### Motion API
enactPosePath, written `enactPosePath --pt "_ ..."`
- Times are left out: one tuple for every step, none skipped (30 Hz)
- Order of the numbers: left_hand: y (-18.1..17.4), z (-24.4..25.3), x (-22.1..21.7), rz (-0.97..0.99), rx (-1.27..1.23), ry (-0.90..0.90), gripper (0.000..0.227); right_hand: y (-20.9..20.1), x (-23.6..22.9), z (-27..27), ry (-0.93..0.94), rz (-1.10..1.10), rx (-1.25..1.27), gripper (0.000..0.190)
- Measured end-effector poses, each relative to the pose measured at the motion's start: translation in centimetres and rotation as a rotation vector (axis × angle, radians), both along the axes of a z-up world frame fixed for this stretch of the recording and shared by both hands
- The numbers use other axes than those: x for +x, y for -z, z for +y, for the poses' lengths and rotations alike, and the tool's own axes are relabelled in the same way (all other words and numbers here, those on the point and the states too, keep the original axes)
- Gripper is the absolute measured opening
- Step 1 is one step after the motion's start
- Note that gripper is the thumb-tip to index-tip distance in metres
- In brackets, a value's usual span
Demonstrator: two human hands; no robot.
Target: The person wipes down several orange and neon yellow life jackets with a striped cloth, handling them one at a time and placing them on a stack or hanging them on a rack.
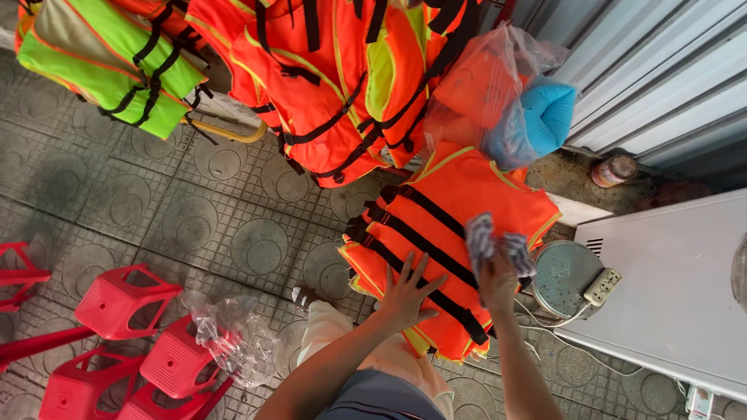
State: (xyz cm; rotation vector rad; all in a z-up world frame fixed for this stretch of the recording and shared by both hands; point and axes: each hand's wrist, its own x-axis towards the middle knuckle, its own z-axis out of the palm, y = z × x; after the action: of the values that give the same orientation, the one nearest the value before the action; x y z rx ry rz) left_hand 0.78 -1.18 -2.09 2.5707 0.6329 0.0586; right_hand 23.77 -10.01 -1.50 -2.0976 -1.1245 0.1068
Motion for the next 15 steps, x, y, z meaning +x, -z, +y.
enactPosePath --pt "0.9 0.0 -0.1 0.003 -0.013 -0.003 0.088 0.3 -1.5 0.7 -0.042 0.061 0.028 0.042" --pt "1.7 0.0 -0.2 0.003 -0.011 -0.014 0.088 0.4 -3.9 1.0 -0.179 -0.025 0.051 0.046" --pt "2.6 0.1 -0.2 0.160 -0.072 0.013 0.075 0.5 -7.1 1.6 -0.318 -0.109 0.073 0.051" --pt "3.1 -0.1 -0.5 0.317 -0.134 0.053 0.067 0.4 -9.6 2.2 -0.371 -0.201 0.088 0.049" --pt "3.3 -0.6 -1.1 0.317 -0.138 0.043 0.067 0.1 -11.1 2.5 -0.425 -0.293 0.103 0.047" --pt "3.2 -1.1 -1.8 0.218 -0.126 0.007 0.075 -0.2 -10.7 3.2 -0.439 -0.292 0.106 0.047" --pt "2.8 -1.3 -2.4 0.121 -0.108 -0.022 0.084 -0.4 -9.6 4.5 -0.428 -0.140 -0.045 0.051" --pt "2.2 -1.9 -3.0 0.123 -0.110 -0.033 0.084 -0.4 -8.4 5.5 -0.414 0.014 -0.200 0.055" --pt "1.6 -3.0 -3.8 -0.016 0.028 0.004 0.081 -0.3 -7.0 6.7 -0.407 -0.116 -0.101 0.053" --pt "1.2 -3.6 -4.2 -0.158 0.173 0.039 0.080 -0.1 -5.2 8.2 -0.401 -0.249 0.004 0.052" --pt "1.0 -3.7 -4.3 -0.158 0.176 0.026 0.080 0.1 -3.3 9.6 -0.342 -0.196 0.002 0.045" --pt "1.0 -3.9 -4.4 -0.164 0.121 0.085 0.077 0.4 -2.2 11.1 -0.283 -0.143 -0.002 0.040" --pt "1.2 -4.1 -4.4 -0.171 0.067 0.143 0.074 1.0 -2.3 12.8 -0.294 -0.146 0.000 0.040" --pt "1.5 -4.2 -4.5 -0.173 0.072 0.134 0.074 1.3 -2.7 14.5 -0.320 -0.167 0.106 0.033" --pt "1.9 -4.1 -4.5 -0.193 0.063 0.146 0.074 1.3 -3.3 15.5 -0.345 -0.187 0.212 0.028"
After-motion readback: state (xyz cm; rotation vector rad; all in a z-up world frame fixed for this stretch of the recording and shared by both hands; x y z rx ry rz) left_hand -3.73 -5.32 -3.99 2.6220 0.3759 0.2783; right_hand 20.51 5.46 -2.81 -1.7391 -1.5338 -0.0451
